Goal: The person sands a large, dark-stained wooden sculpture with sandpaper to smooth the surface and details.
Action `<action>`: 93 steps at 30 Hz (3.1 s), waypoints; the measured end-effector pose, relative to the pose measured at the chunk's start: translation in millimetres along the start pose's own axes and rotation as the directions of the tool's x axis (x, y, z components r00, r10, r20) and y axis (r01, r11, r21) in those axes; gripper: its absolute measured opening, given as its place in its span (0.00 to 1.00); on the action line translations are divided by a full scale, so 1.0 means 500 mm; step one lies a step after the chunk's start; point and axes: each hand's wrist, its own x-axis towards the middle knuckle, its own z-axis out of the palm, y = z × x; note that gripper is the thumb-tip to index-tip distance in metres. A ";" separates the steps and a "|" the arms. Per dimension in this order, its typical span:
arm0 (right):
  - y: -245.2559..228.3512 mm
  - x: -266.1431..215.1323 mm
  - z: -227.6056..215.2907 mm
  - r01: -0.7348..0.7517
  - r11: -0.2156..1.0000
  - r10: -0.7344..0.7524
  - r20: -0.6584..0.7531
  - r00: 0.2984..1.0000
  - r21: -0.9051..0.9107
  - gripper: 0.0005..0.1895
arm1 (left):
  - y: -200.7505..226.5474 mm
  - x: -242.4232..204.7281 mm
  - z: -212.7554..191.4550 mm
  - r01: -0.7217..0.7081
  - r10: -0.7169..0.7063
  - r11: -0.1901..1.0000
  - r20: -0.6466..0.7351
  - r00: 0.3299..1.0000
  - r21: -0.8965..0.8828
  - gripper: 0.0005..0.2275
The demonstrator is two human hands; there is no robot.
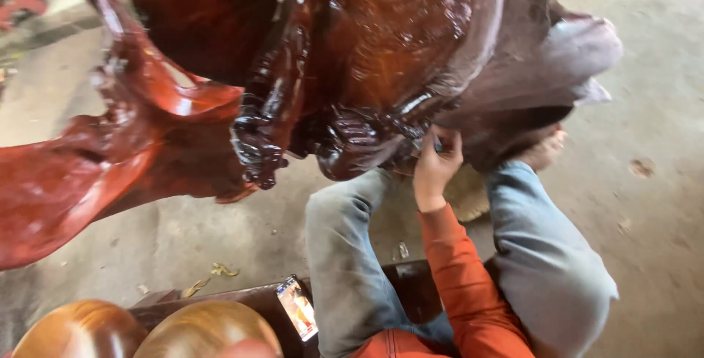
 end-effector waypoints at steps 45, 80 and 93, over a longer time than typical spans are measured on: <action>-0.021 -0.112 0.007 -0.352 0.929 0.343 0.091 0.935 0.116 0.05 | -0.442 0.416 0.047 -0.027 -0.584 -0.162 -0.074 0.809 0.986 0.28; -0.018 -0.093 -0.083 -0.175 0.959 0.187 -0.032 0.982 0.224 0.04 | -0.162 0.374 0.162 -0.209 -0.433 -0.134 0.133 0.892 0.969 0.24; 0.025 -0.066 -0.173 -0.238 0.956 0.248 -0.036 0.968 0.174 0.03 | 0.009 0.334 0.186 -0.460 -0.312 -0.140 0.402 0.861 0.877 0.24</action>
